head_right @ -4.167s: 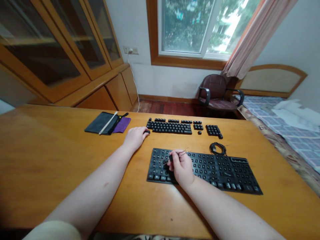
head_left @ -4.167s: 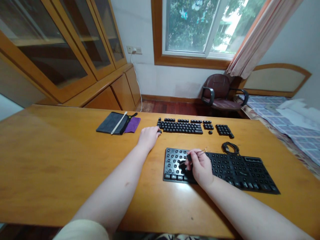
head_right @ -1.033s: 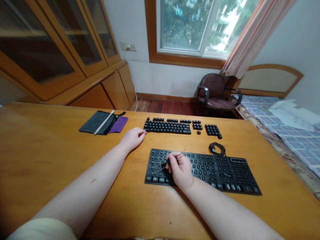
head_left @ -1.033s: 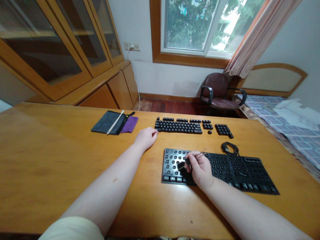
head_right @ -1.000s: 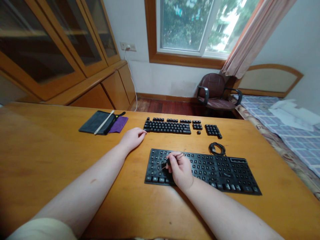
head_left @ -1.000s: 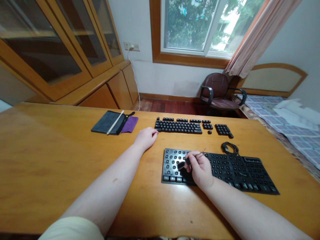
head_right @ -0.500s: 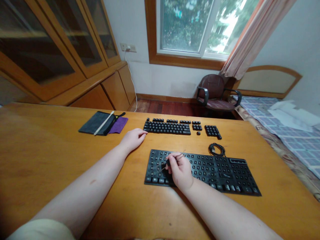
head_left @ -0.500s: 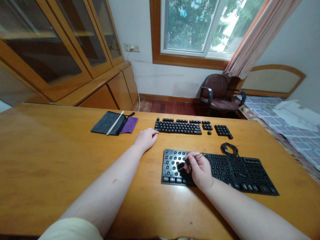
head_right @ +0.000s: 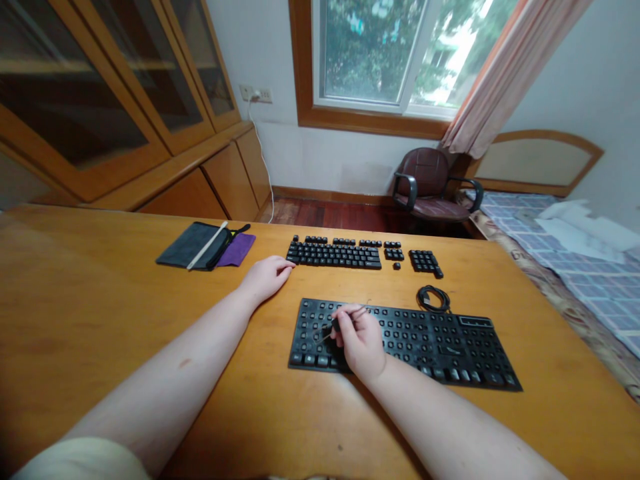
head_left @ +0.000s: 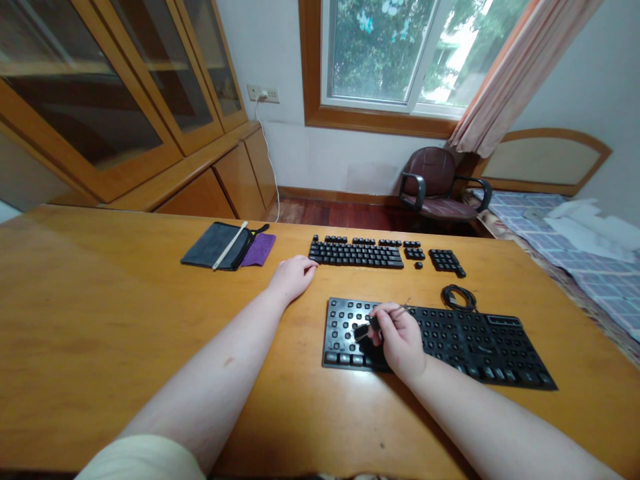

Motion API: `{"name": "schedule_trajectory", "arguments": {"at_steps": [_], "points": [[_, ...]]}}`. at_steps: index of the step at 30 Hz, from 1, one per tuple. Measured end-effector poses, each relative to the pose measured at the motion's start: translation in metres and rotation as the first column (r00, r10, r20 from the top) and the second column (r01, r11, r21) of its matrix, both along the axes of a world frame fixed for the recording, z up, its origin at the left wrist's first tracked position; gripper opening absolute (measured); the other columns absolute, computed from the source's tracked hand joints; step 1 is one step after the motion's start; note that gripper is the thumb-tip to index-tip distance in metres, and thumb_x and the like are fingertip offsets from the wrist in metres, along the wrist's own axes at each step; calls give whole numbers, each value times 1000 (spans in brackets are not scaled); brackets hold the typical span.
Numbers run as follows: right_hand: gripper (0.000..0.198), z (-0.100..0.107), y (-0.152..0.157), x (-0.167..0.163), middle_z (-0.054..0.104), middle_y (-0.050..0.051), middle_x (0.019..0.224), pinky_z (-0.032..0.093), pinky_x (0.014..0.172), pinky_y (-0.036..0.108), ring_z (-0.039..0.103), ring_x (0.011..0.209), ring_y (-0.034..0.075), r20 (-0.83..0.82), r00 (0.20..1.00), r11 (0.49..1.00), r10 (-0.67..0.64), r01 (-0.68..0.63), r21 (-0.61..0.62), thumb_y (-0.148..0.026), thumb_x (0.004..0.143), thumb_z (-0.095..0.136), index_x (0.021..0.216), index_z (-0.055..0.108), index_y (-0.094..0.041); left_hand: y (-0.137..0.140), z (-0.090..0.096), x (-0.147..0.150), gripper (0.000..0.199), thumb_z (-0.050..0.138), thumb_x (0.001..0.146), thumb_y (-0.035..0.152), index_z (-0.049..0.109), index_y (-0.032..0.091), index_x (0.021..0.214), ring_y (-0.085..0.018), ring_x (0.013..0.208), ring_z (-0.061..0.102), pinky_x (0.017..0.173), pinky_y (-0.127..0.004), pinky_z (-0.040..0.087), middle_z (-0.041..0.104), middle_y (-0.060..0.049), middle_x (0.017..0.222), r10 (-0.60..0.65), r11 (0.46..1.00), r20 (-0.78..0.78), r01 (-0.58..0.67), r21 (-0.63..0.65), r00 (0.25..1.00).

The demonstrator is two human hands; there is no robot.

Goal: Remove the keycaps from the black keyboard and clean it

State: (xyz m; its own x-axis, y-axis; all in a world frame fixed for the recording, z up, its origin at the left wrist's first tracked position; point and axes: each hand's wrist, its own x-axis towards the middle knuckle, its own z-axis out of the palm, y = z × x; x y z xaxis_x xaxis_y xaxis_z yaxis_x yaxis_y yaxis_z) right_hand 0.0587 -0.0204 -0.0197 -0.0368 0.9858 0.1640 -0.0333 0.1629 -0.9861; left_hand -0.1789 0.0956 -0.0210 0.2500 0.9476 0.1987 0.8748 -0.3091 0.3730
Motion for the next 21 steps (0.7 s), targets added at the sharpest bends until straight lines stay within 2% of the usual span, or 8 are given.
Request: {"name": "schedule_trajectory", "arguments": {"at_steps": [21], "points": [[21, 0, -1, -1, 56, -3, 53, 36, 40, 18, 47, 40, 7, 7, 1000, 1000, 7, -7, 1, -36, 90, 48, 83, 56, -18, -4, 0, 5, 32, 45, 86, 35, 69, 25, 105, -21, 89, 61, 82, -32, 47, 64, -5, 98, -20, 1000, 23, 20, -21, 1000]]}}
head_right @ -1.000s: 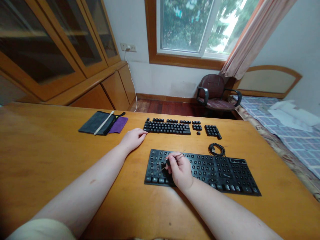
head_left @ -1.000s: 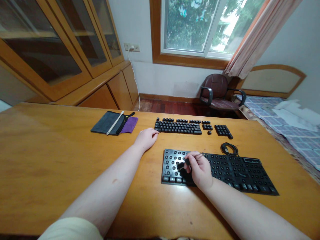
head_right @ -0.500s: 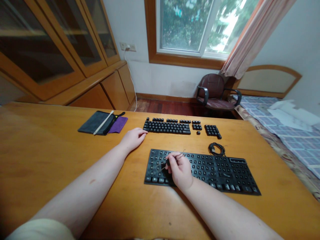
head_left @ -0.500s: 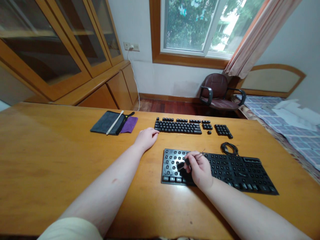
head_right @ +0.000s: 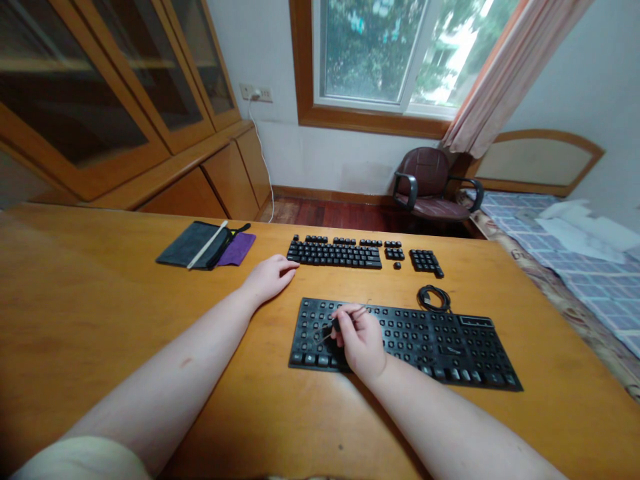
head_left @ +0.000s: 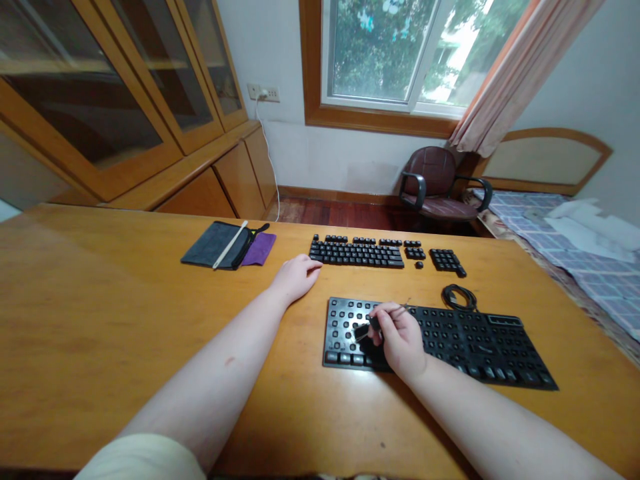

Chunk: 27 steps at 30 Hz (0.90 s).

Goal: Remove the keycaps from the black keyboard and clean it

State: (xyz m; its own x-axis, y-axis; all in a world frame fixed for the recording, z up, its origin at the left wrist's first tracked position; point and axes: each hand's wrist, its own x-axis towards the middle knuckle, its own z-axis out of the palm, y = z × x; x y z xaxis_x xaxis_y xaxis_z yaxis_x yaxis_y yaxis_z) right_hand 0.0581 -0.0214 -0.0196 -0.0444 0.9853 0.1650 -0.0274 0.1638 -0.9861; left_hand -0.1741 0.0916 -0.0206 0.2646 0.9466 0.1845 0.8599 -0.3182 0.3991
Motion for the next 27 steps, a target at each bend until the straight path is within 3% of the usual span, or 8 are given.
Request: {"name": "schedule_trajectory", "arguments": {"at_steps": [5, 8, 11, 14, 19, 23, 27], "points": [[22, -1, 0, 1, 56, -3, 53, 36, 40, 19, 47, 40, 8, 38, 999, 1000, -3, 3, -3, -37, 91, 47, 84, 56, -18, 2, -1, -2, 32, 45, 86, 36, 68, 25, 106, -21, 90, 60, 83, -33, 47, 63, -5, 98, 7, 1000, 26, -7, -6, 1000], [23, 0, 3, 1, 58, -1, 58, 40, 43, 21, 51, 44, 9, 173, 985, 999, -13, 7, 35, -36, 91, 46, 84, 59, -18, 1, 1, 0, 32, 45, 86, 34, 68, 23, 105, -20, 90, 60, 84, -33, 47, 63, -6, 98, -27, 1000, 75, 27, 5, 997], [21, 5, 5, 1, 66, 4, 72, 49, 59, 26, 61, 62, 14, 393, 918, 982, 59, -125, 143, -33, 89, 49, 84, 63, -18, -7, 4, 9, 33, 45, 87, 34, 65, 22, 109, -19, 96, 58, 89, -32, 46, 62, -6, 103, -125, 992, 154, 123, 23, 980], [17, 11, 5, 1, 70, 6, 78, 51, 71, 30, 65, 75, 17, 533, 832, 935, 152, -296, 195, -29, 87, 52, 84, 66, -19, -21, 6, 28, 36, 45, 88, 36, 60, 22, 118, -20, 112, 52, 101, -34, 39, 57, -7, 121, -223, 974, 210, 225, 14, 952], [17, 15, 3, -2, 71, 4, 79, 52, 71, 28, 66, 74, 16, 548, 798, 872, 251, -432, 229, -28, 87, 52, 87, 67, -21, -38, 4, 54, 44, 43, 90, 43, 48, 30, 131, -26, 134, 31, 110, -46, 25, 36, -5, 146, -365, 915, 85, 374, -152, 927], [18, 16, 5, -7, 71, 4, 79, 52, 71, 28, 66, 74, 16, 586, 757, 831, 288, -502, 240, -29, 88, 52, 87, 69, -21, -36, 0, 57, 51, 44, 88, 47, 42, 29, 136, -29, 139, 19, 111, -50, 16, 25, -7, 151, -363, 909, 9, 357, -217, 932], [20, 15, 6, -13, 72, 5, 79, 51, 71, 28, 66, 74, 17, 648, 699, 798, 304, -558, 228, -33, 87, 55, 89, 70, -19, -33, -3, 57, 51, 43, 88, 49, 40, 32, 136, -29, 139, 19, 112, -52, 12, 25, -6, 152, -371, 907, -16, 359, -219, 928]]}}
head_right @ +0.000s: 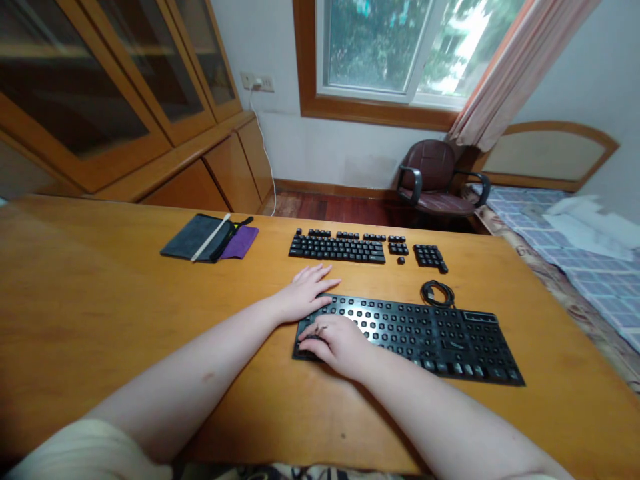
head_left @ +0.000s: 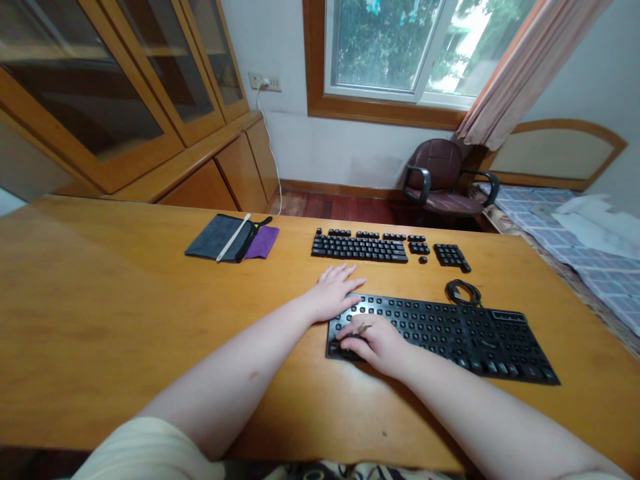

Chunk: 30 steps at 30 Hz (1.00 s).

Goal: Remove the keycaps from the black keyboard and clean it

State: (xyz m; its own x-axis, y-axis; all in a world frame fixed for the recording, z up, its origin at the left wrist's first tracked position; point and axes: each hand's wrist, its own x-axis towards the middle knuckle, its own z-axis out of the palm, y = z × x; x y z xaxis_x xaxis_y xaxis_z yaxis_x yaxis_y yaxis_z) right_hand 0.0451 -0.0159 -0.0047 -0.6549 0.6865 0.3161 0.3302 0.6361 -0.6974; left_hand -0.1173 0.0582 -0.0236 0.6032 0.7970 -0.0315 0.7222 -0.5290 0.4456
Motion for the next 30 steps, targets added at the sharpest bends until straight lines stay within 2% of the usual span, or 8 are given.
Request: {"name": "schedule_trajectory", "arguments": {"at_steps": [5, 12, 20, 25, 30], "points": [[20, -4, 1, -4, 69, 4, 79, 50, 72, 27, 63, 75, 15, -17, 996, 996, 92, -92, 1, -35, 85, 59, 91, 71, -21, -1, 1, 2, 50, 45, 87, 50, 42, 34, 135, -29, 139, 19, 111, -53, 12, 25, -5, 152, 2, 1000, 2, -2, -1, 1000], [23, -5, 4, -8, 66, 5, 80, 52, 71, 26, 62, 75, 14, -102, 987, 990, 125, -130, -46, -39, 84, 58, 89, 73, -22, 0, 1, 4, 48, 47, 87, 48, 45, 34, 133, -30, 139, 20, 111, -53, 12, 26, -5, 151, 6, 1000, 5, -6, 5, 1000], [17, 5, 5, -8, 71, 4, 85, 51, 79, 28, 65, 82, 15, -34, 975, 972, 218, -220, -80, -33, 84, 59, 91, 71, -22, 1, -1, 3, 48, 47, 87, 50, 45, 35, 133, -29, 138, 22, 111, -54, 13, 28, -5, 150, 3, 1000, 19, -3, 8, 1000], [17, 2, 0, -3, 73, 3, 90, 51, 79, 28, 68, 82, 15, 64, 984, 985, 169, -170, 19, -30, 88, 54, 94, 68, -23, 0, 0, 3, 38, 42, 89, 48, 54, 38, 124, -29, 137, 25, 111, -55, 12, 37, -2, 146, -24, 1000, 1, 24, 13, 1000], [15, -6, -6, -2, 74, 1, 90, 50, 75, 25, 69, 79, 15, 73, 993, 988, 95, -103, 119, -28, 87, 56, 96, 68, -26, 1, 0, 3, 34, 43, 89, 46, 56, 41, 121, -28, 136, 26, 110, -57, 11, 38, 1, 146, -22, 1000, 7, 22, -1, 1000]]}}
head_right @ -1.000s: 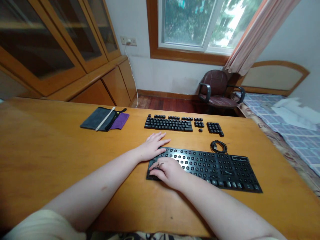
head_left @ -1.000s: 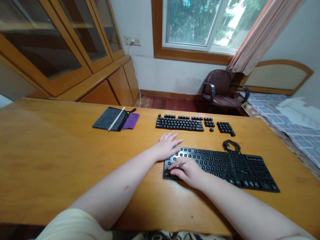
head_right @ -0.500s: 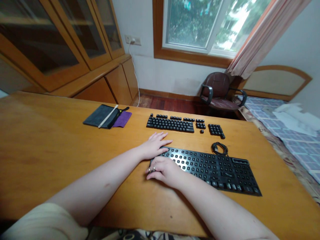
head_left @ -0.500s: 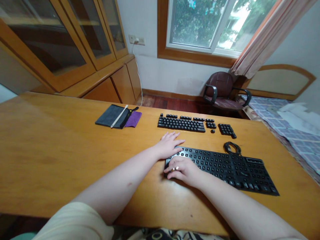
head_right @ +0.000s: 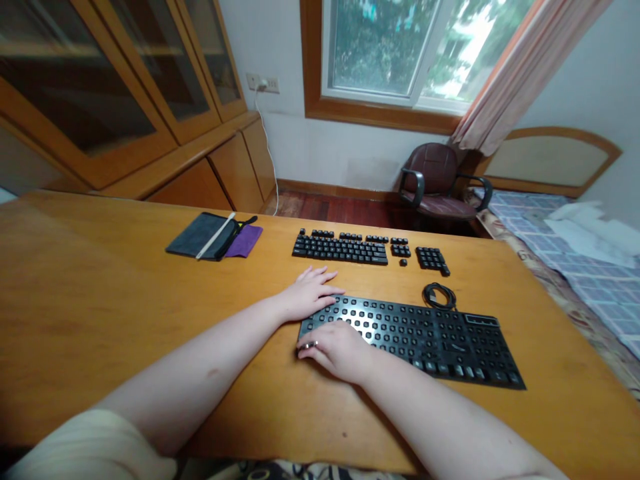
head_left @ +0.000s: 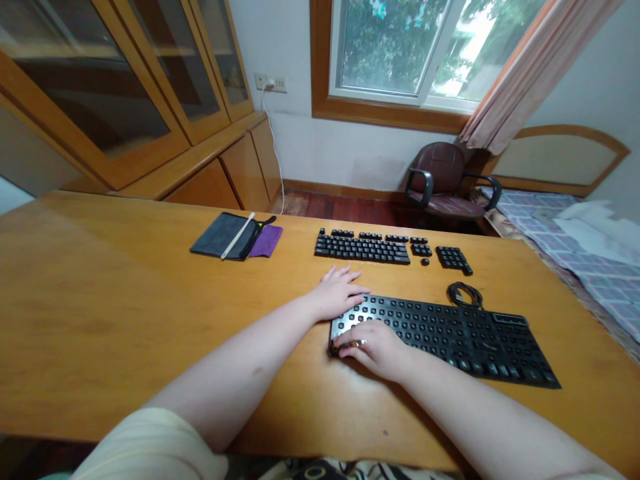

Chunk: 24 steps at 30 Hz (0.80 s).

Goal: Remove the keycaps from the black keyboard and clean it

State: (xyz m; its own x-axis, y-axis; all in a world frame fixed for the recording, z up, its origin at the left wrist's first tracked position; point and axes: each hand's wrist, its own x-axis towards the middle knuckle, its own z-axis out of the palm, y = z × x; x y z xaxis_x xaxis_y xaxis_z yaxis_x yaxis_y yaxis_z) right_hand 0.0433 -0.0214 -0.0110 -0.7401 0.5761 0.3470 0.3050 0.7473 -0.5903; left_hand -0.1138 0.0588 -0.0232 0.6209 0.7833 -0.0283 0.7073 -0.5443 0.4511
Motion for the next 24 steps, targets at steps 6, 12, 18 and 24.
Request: {"name": "schedule_trajectory", "arguments": {"at_steps": [6, 12, 18, 24], "points": [[16, 3, 0, 0, 74, 0, 91, 51, 76, 26, 69, 79, 15, -2, 1000, 1000, 6, -6, -7, -27, 87, 56, 98, 68, -26, 0, 0, 0, 34, 43, 89, 46, 56, 42, 120, -28, 137, 25, 110, -56, 12, 38, 1, 146, 8, 1000, 5, -8, 0, 1000], [21, 3, 3, 4, 74, 1, 88, 54, 77, 29, 69, 81, 16, -207, 963, 964, -172, 121, -238, -25, 89, 50, 93, 70, -26, -1, 0, 2, 35, 42, 90, 47, 56, 42, 121, -28, 137, 24, 110, -56, 12, 38, 0, 146, 3, 1000, -13, -3, 7, 1000], [23, -6, 13, 10, 73, 7, 90, 53, 84, 38, 68, 87, 21, -397, 700, 782, -594, 387, -489, -35, 89, 52, 90, 70, -21, 0, 5, -7, 38, 43, 90, 41, 55, 29, 124, -26, 134, 32, 112, -52, 16, 46, -6, 139, -19, 999, 99, 14, 44, 995], [32, -7, 28, 22, 72, 10, 89, 52, 85, 40, 68, 84, 23, -428, 468, 626, -773, 454, -634, -46, 83, 57, 89, 68, -16, -8, 17, -17, 45, 53, 85, 35, 49, 23, 128, -21, 116, 52, 103, -38, 38, 58, -7, 125, -95, 993, 474, 51, 105, 876]]}}
